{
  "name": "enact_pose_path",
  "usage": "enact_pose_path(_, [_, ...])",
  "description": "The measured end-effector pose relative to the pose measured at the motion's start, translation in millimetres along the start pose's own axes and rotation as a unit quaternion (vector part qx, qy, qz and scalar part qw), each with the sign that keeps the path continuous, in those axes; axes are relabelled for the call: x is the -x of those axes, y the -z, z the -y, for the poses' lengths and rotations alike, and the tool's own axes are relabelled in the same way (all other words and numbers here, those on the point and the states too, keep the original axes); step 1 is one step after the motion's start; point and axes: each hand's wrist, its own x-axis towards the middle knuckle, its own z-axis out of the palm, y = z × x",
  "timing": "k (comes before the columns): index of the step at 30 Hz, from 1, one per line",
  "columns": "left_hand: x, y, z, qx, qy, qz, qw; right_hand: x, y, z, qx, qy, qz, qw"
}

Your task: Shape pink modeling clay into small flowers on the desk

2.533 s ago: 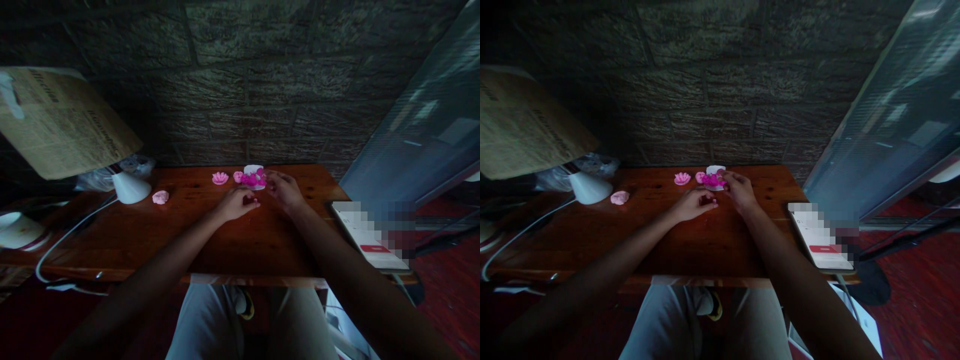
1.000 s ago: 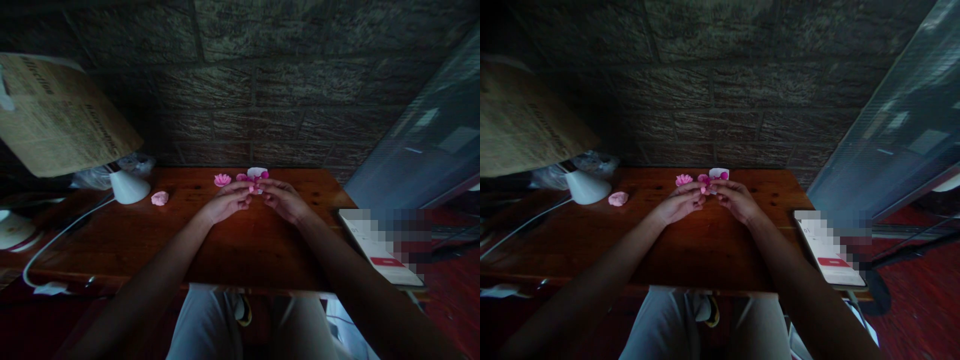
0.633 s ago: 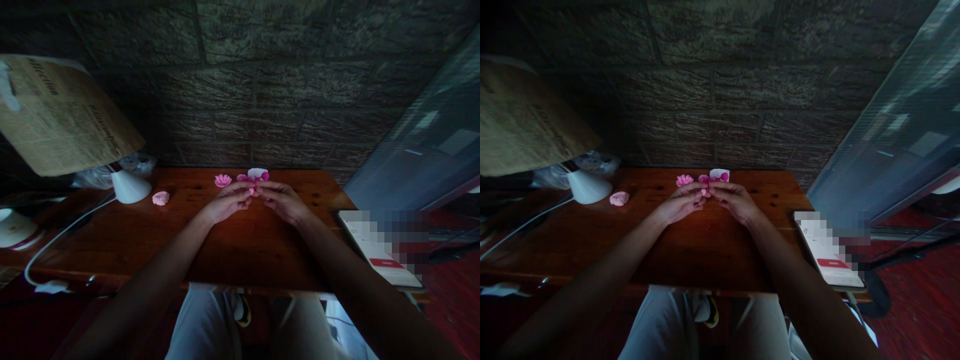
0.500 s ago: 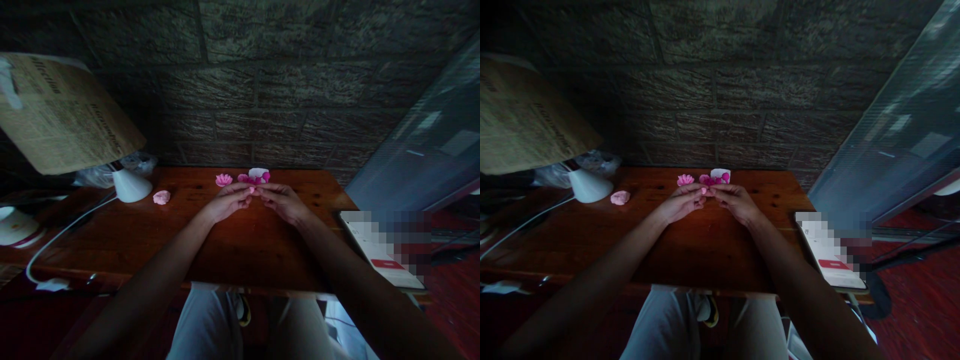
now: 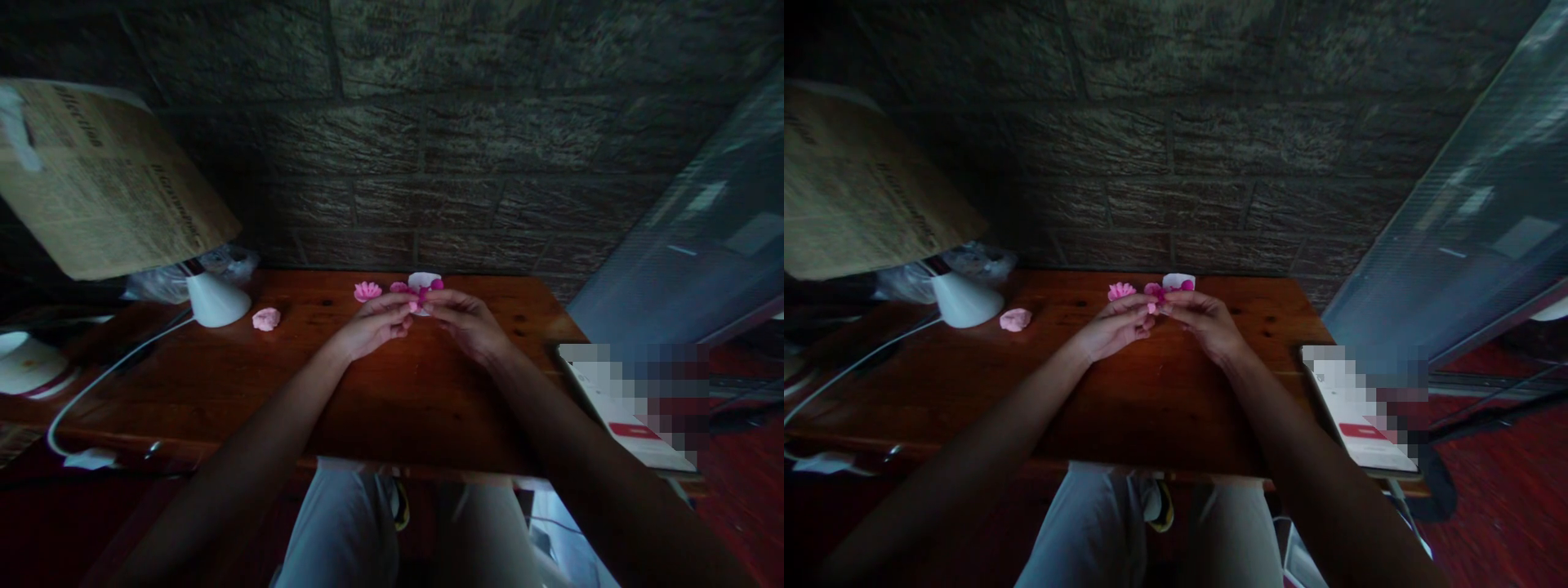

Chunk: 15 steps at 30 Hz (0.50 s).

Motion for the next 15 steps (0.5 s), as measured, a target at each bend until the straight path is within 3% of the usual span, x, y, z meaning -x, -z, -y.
enact_pose_path(4, [-2,1.1,3,-0.042,-0.007,-0.022,0.999,0,2,0,0.011,-0.012,0.002,1.000])
enact_pose_path(9, [-6,7.6,7,-0.198,-0.045,-0.048,0.978,0,6,-4,0.012,-0.071,-0.009,0.997])
enact_pose_path(13, [-7,12.3,13,-0.327,-0.108,0.001,0.939,-1,7,-5,-0.014,-0.062,0.002,0.998])
enact_pose_path(15, [-6,13.8,16,-0.384,-0.106,0.040,0.916,0,7,-6,-0.017,-0.059,0.010,0.998])
